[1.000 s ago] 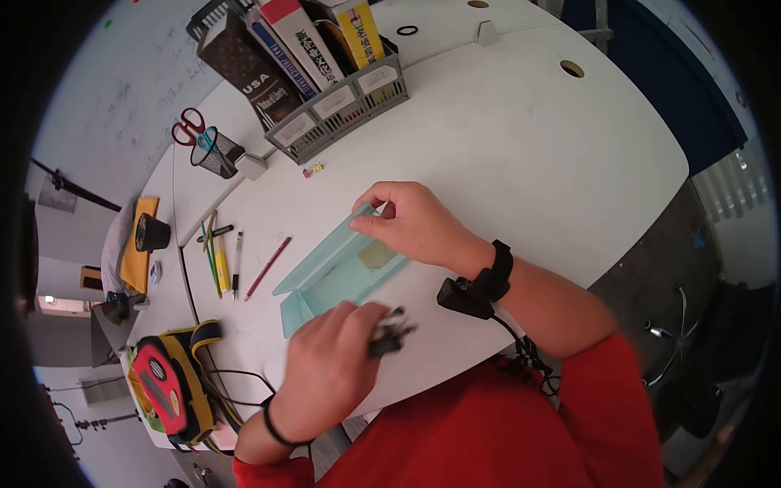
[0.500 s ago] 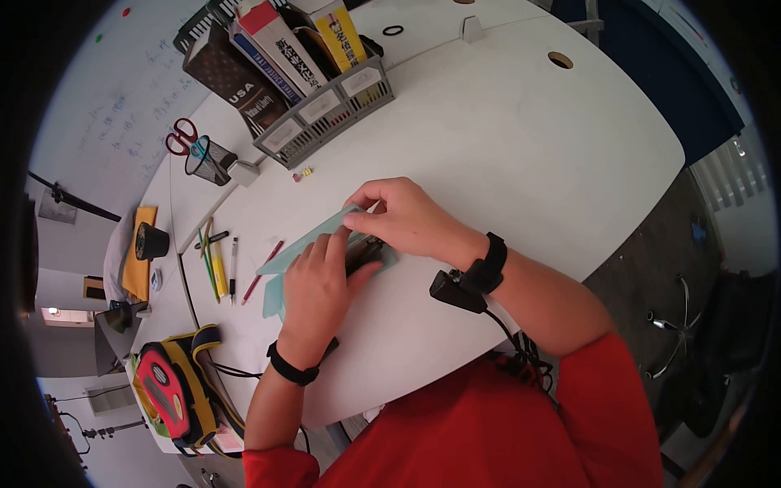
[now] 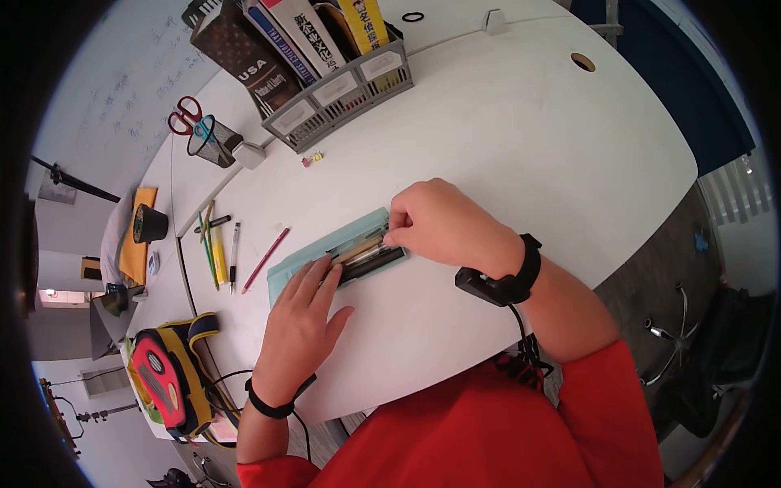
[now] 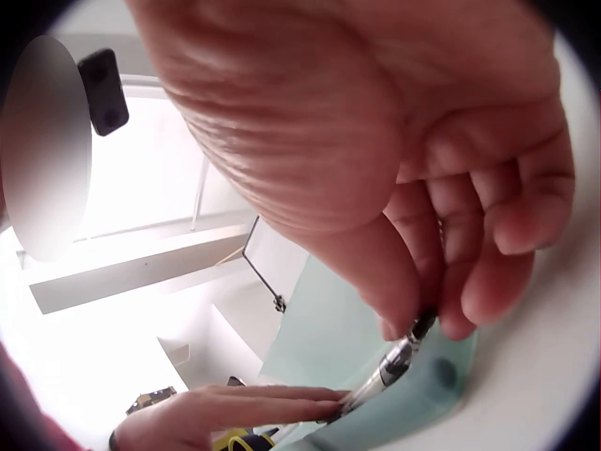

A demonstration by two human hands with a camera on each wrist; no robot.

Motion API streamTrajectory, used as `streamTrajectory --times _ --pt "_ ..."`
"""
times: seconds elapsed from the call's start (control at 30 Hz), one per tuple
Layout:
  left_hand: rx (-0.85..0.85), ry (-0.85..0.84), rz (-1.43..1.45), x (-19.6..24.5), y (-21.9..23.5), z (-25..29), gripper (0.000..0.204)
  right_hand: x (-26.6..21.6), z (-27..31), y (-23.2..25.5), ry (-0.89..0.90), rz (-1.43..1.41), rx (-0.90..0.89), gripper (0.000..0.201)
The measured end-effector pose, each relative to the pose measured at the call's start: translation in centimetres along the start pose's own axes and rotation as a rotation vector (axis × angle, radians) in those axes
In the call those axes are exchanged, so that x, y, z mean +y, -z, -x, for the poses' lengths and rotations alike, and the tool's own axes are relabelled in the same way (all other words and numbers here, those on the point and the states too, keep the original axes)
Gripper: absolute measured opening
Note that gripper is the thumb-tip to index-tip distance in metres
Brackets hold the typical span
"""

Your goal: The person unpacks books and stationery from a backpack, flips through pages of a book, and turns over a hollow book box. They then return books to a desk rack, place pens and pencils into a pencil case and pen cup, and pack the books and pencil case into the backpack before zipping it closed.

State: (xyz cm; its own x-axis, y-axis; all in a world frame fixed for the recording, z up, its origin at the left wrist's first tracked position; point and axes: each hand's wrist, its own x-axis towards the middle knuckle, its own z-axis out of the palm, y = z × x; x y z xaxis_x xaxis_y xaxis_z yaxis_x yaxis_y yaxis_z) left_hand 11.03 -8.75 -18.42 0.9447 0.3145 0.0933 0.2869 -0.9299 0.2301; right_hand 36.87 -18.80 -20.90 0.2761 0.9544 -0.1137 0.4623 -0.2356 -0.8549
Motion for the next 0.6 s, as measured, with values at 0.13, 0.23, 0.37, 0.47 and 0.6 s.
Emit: streamTrajectory --times 0.13,0.23,0.37,0.47,0.6 --pt "-0.001 0.025 -0.027 0.4 1.4 0.4 0.058 -0.4 -0.1 -0.3 0.007 -0.007 -0.046 0.023" --pt "0.059 0.017 -0.021 -0.4 3.0 1.5 0.053 -0.2 -0.3 -0.2 0.037 -0.032 -0.029 0.023" --pt "0.189 0.016 0.021 -2.7 5.0 3.4 0.036 0.0 -0.3 0.0 0.068 -0.022 -0.049 0.013" --pt "0.242 0.157 0.081 -4.8 6.4 4.0 0.023 0.2 -0.2 -0.4 0.071 -0.014 -0.059 0.014" --pt "0.143 0.357 0.255 -7.7 8.6 1.2 0.016 0.2 -0.4 -0.4 0.081 0.003 -0.061 0.020"
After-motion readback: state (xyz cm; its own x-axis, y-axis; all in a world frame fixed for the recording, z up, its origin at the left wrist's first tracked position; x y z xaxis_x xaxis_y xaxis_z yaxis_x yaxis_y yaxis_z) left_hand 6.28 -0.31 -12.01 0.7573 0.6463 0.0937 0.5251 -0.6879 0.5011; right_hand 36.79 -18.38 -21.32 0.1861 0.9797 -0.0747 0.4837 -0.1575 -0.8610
